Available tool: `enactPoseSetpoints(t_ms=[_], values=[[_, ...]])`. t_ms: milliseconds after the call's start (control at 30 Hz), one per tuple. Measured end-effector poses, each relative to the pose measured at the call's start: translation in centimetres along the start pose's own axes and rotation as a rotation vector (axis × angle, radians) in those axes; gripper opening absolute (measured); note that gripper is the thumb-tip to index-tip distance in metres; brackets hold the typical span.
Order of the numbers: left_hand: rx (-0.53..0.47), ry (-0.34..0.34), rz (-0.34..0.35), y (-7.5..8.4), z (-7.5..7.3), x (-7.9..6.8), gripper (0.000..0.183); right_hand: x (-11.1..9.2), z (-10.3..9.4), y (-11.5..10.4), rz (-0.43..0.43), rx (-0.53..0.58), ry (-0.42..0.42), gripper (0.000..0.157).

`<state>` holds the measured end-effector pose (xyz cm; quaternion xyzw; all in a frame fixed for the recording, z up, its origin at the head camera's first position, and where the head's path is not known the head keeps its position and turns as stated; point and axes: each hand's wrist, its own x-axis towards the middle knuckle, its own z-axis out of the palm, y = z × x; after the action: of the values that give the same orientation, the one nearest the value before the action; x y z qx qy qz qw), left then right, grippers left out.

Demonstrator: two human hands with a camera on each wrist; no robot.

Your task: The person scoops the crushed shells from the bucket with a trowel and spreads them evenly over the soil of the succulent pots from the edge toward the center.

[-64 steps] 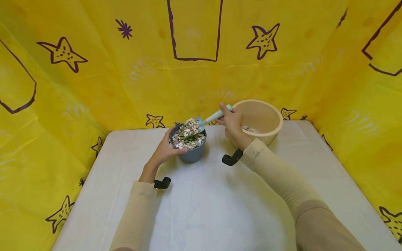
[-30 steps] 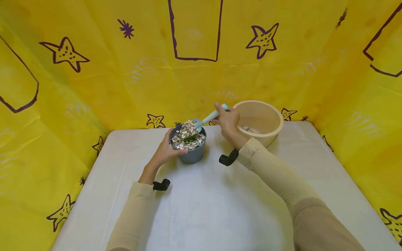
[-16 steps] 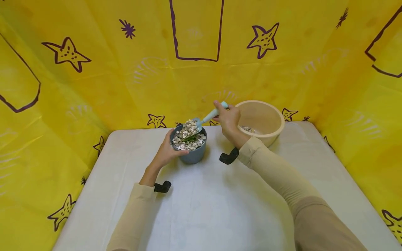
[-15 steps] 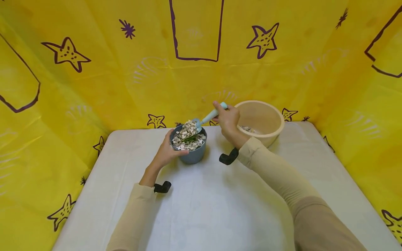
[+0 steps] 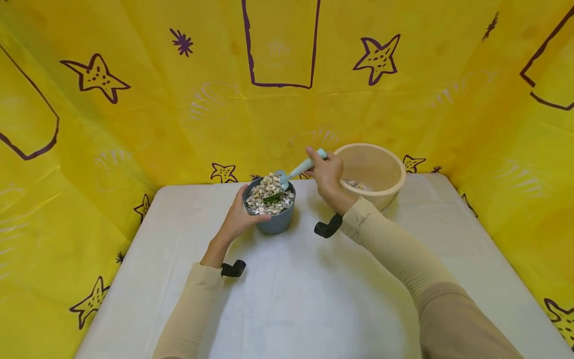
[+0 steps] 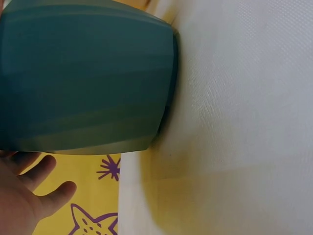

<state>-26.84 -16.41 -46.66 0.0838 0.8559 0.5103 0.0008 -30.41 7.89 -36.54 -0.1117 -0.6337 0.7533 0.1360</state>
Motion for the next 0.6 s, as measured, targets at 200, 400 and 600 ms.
enactPoseSetpoints(t_ms=[200, 400, 600], values=[[0.008, -0.008, 0.027, -0.1, -0.1, -0.1, 0.117, 0.1, -0.5, 0.3, 0.031, 0.044, -0.005, 0.036], [0.082, -0.085, -0.004, 0.1, -1.2, 0.4, 0.120, 0.3, -0.9, -0.1, 0.016, 0.032, -0.003, 0.035], [0.071, -0.123, -0.035, 0.0, -1.2, 1.1, 0.122, 0.3, -1.0, -0.5, -0.004, 0.028, 0.009, 0.031]])
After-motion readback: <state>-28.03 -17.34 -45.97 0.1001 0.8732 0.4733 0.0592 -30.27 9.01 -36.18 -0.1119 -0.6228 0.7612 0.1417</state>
